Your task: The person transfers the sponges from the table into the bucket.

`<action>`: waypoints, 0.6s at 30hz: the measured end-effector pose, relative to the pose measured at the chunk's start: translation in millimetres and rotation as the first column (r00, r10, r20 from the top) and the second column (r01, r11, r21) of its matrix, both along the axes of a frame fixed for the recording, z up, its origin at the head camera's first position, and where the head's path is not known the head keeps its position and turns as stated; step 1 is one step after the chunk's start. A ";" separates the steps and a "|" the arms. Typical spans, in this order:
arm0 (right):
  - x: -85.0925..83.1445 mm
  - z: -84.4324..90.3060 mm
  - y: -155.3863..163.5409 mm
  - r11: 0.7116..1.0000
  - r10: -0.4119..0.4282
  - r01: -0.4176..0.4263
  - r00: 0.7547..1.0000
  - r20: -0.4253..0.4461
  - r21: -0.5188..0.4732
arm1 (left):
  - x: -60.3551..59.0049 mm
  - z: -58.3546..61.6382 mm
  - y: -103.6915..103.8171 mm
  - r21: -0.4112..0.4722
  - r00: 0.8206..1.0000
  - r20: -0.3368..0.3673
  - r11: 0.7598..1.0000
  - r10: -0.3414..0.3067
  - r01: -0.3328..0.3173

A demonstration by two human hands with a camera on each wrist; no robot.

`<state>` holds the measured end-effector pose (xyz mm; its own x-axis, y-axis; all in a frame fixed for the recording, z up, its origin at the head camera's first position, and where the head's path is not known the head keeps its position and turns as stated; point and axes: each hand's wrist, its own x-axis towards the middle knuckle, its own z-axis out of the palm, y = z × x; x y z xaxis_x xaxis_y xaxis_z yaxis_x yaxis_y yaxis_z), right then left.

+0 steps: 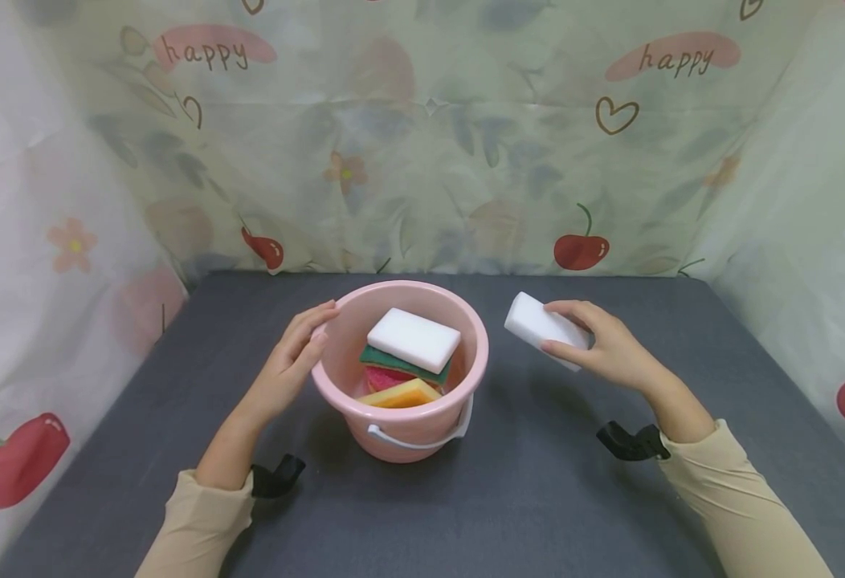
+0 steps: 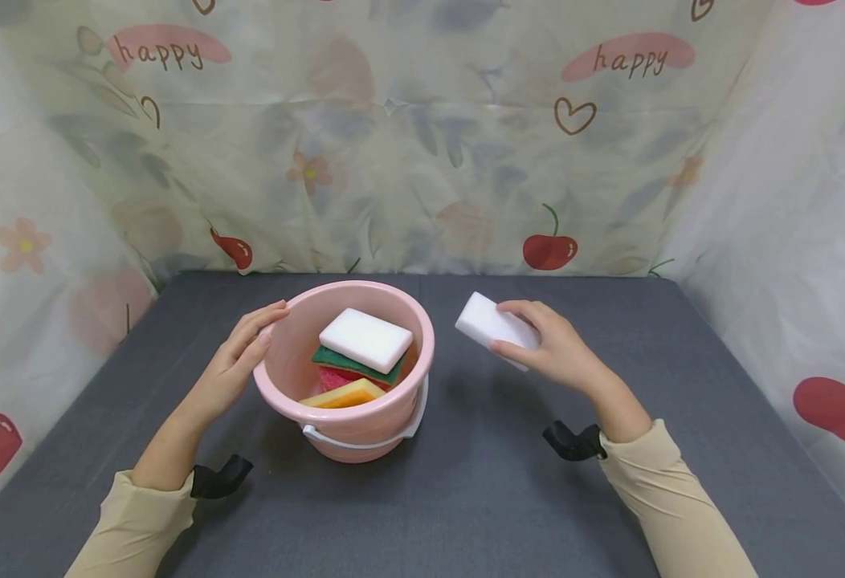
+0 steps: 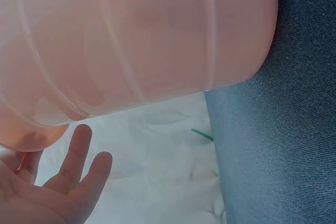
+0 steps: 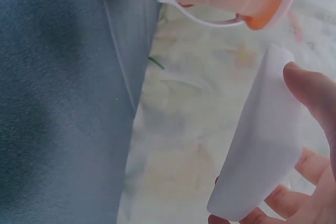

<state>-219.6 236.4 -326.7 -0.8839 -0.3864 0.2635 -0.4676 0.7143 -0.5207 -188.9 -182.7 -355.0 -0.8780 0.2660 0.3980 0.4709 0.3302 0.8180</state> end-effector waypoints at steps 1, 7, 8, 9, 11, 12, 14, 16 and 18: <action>0.5 1.4 -1.1 1.000 -0.001 0.001 1.000 -0.004 -0.001 | 0.0 0.1 0.1 -0.001 1.000 -0.001 1.000 -0.001 0.001; 4.9 10.2 -6.9 1.000 -0.008 0.008 1.000 0.005 -0.017 | -0.1 0.3 0.2 -0.005 1.000 -0.010 1.000 0.003 -0.003; 5.5 11.5 -7.7 1.000 -0.007 0.007 1.000 0.009 -0.024 | 0.0 0.2 0.1 -0.005 1.000 -0.012 1.000 0.004 -0.004; 5.9 12.6 -8.5 1.000 -0.007 0.007 1.000 0.013 -0.031 | 0.0 0.3 0.1 -0.005 1.000 -0.011 1.000 0.003 -0.003; 6.9 14.7 -9.9 0.999 -0.006 0.007 1.000 0.018 -0.040 | 0.1 0.3 0.0 -0.004 1.000 -0.013 1.000 0.003 -0.003; 7.2 15.6 -10.5 0.999 -0.005 0.006 1.000 0.021 -0.043 | 0.1 0.2 -0.1 -0.004 1.000 -0.012 1.000 0.003 -0.003; 7.7 17.1 -11.8 0.999 -0.006 0.007 1.000 0.021 -0.048 | 0.1 0.2 -0.1 -0.004 1.000 -0.013 1.000 0.002 -0.002; 8.4 18.7 -13.2 0.999 -0.007 0.008 1.000 0.020 -0.050 | 0.2 0.2 -0.1 -0.005 1.000 -0.014 1.000 0.003 -0.003; 8.8 20.1 -14.4 0.999 -0.006 0.007 1.000 0.011 -0.054 | 0.1 0.2 0.0 -0.006 1.000 -0.016 1.000 0.003 -0.003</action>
